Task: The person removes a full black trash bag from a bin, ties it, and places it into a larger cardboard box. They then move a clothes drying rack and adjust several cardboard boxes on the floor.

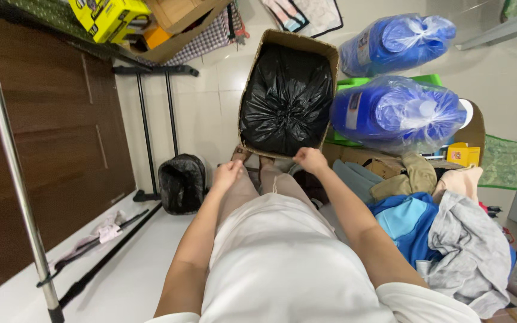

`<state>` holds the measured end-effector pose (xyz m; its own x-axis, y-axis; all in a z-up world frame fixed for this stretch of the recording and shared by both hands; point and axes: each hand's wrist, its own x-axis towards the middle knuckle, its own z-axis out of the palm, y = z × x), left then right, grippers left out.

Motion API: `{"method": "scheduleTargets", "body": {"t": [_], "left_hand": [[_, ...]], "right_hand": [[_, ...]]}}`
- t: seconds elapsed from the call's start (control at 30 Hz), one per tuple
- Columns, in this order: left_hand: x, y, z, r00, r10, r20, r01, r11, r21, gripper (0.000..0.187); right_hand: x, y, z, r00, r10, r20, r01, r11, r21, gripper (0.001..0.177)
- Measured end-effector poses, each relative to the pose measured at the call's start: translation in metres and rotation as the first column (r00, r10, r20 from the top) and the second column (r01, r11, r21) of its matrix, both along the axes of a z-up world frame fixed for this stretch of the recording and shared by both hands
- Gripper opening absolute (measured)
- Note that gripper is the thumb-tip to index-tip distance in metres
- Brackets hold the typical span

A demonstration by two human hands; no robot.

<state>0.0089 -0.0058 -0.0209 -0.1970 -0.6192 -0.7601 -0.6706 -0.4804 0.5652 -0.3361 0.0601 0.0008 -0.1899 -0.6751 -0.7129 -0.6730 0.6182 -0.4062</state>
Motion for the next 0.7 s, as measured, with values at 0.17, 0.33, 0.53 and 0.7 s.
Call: {"method": "scheduleTargets", "body": {"t": [0.17,0.33,0.53,0.7], "left_hand": [[-0.015,0.018,-0.022,0.981,-0.130,-0.145,0.107,0.982,-0.156,0.038],[-0.016,0.011,-0.020,0.997,-0.059,-0.050,0.048,0.981,-0.189,0.048],[-0.024,-0.028,-0.058,0.997,-0.067,-0.031,0.053,0.939,-0.341,0.050],[-0.029,-0.045,-0.139,0.990,0.138,-0.017,-0.138,0.990,0.018,0.043]], "right_hand": [[-0.042,0.040,-0.015,0.996,0.072,-0.042,-0.070,0.996,0.060,0.037],[-0.050,0.042,-0.009,0.999,0.022,-0.033,-0.017,0.989,0.149,0.038],[-0.037,0.004,-0.041,0.981,-0.183,-0.069,0.184,0.983,0.014,0.040],[-0.052,-0.016,-0.118,0.786,-0.522,-0.331,0.541,0.840,-0.042,0.071]]}}
